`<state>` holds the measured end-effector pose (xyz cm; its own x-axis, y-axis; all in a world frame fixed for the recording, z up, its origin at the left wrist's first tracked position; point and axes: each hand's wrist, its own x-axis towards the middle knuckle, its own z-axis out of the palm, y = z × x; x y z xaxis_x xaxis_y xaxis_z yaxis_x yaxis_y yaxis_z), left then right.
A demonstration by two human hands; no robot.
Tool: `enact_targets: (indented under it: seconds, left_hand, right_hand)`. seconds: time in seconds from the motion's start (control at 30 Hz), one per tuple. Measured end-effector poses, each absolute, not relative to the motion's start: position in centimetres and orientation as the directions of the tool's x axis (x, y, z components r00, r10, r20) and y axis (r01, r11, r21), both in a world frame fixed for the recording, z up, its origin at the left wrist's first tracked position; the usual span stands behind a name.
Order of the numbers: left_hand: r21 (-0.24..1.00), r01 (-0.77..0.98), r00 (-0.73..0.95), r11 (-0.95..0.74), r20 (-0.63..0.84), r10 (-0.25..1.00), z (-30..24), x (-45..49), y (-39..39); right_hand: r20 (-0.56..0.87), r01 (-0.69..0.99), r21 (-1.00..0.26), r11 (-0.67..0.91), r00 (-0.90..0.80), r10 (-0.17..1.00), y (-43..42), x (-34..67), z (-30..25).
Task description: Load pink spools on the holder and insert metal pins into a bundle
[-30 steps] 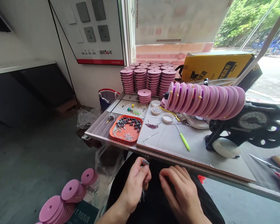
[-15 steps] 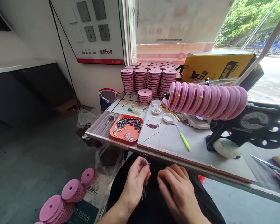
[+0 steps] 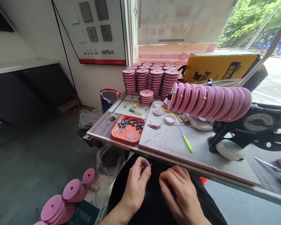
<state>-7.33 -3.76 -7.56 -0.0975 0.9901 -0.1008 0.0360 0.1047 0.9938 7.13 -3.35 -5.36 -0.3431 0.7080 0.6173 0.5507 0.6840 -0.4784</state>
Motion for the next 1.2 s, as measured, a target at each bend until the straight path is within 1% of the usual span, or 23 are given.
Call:
enact_targets:
  seconds: [0.17,0.3,0.37,0.67,0.7,0.77,0.83,0.87,0.9,0.93,0.97,1.0,1.03,1.07,1.1,1.13,1.2]
  left_hand:
    - [0.989,0.127,-0.086,0.070,-0.060,0.994,-7.0,-7.3,-3.9]
    - [0.964,0.264,-0.048,0.016,-0.003,0.999,-6.1,-7.2,-4.2]
    - [0.953,0.302,-0.038,0.002,0.010,0.999,-5.8,-7.2,-4.4]
    - [0.963,0.270,-0.068,-0.007,0.027,0.997,-5.4,-7.2,-4.3]
    - [0.965,0.263,-0.062,-0.005,0.023,0.998,-5.4,-7.2,-4.3]
    - [0.973,0.231,-0.039,-0.021,0.031,0.999,-5.3,-7.1,-4.4]
    - [0.988,0.145,-0.028,-0.047,0.052,0.998,-5.2,-7.0,-4.4]
    - [0.997,0.061,-0.038,-0.047,0.050,0.998,-5.1,-7.0,-4.3]
    - [0.998,-0.058,-0.062,-0.030,0.027,0.998,-5.0,-7.0,-4.1]
    - [0.978,-0.210,-0.082,0.011,-0.028,0.996,-4.8,-7.1,-3.9]
    - [0.923,-0.379,-0.087,0.065,-0.106,0.991,-4.5,-7.4,-3.5]
    - [0.837,-0.536,-0.083,0.113,-0.185,0.979,-4.2,-7.7,-3.1]
    - [0.739,-0.660,-0.076,0.140,-0.251,0.965,-3.9,-8.1,-2.7]
    - [0.664,-0.736,-0.084,0.134,-0.286,0.955,-3.6,-8.5,-2.3]
    - [0.633,-0.766,-0.106,0.111,-0.294,0.950,-3.4,-8.9,-2.0]
    - [0.648,-0.756,-0.127,0.093,-0.284,0.950,-3.4,-9.2,-1.8]
    - [0.745,-0.655,-0.107,0.124,-0.254,0.961,-3.8,-9.4,-1.7]
  right_hand:
    - [0.620,0.560,-0.467,0.684,-0.344,0.705,-3.2,7.0,-5.3]
    - [0.606,0.595,-0.495,0.633,-0.285,0.742,-3.1,7.1,-5.5]
    - [0.601,0.610,-0.508,0.608,-0.255,0.758,-3.0,7.3,-5.6]
    - [0.611,0.594,-0.513,0.620,-0.255,0.749,-3.1,7.2,-5.6]
    - [0.621,0.595,-0.504,0.626,-0.254,0.741,-3.0,7.2,-5.6]
    - [0.672,0.615,-0.430,0.661,-0.271,0.689,-2.9,7.1,-5.6]
    - [0.721,0.640,-0.318,0.699,-0.316,0.617,-2.8,7.1,-5.7]
    - [0.729,0.645,-0.276,0.713,-0.343,0.592,-2.8,7.0,-5.7]
    - [0.726,0.644,-0.256,0.721,-0.364,0.583,-2.8,7.0,-5.7]
    - [0.717,0.638,-0.255,0.726,-0.379,0.585,-2.8,6.9,-5.6]
    - [0.706,0.629,-0.264,0.732,-0.391,0.590,-2.9,6.9,-5.6]
    - [0.702,0.614,-0.270,0.741,-0.402,0.588,-2.9,6.8,-5.5]
    - [0.699,0.597,-0.275,0.753,-0.413,0.583,-3.0,6.8,-5.3]
    - [0.702,0.582,-0.281,0.763,-0.418,0.577,-3.1,6.8,-5.2]
    - [0.707,0.571,-0.288,0.768,-0.414,0.573,-3.2,6.8,-5.0]
    - [0.714,0.568,-0.298,0.767,-0.401,0.574,-3.3,6.8,-4.9]
    - [0.714,0.577,-0.330,0.747,-0.365,0.598,-3.3,6.9,-4.7]
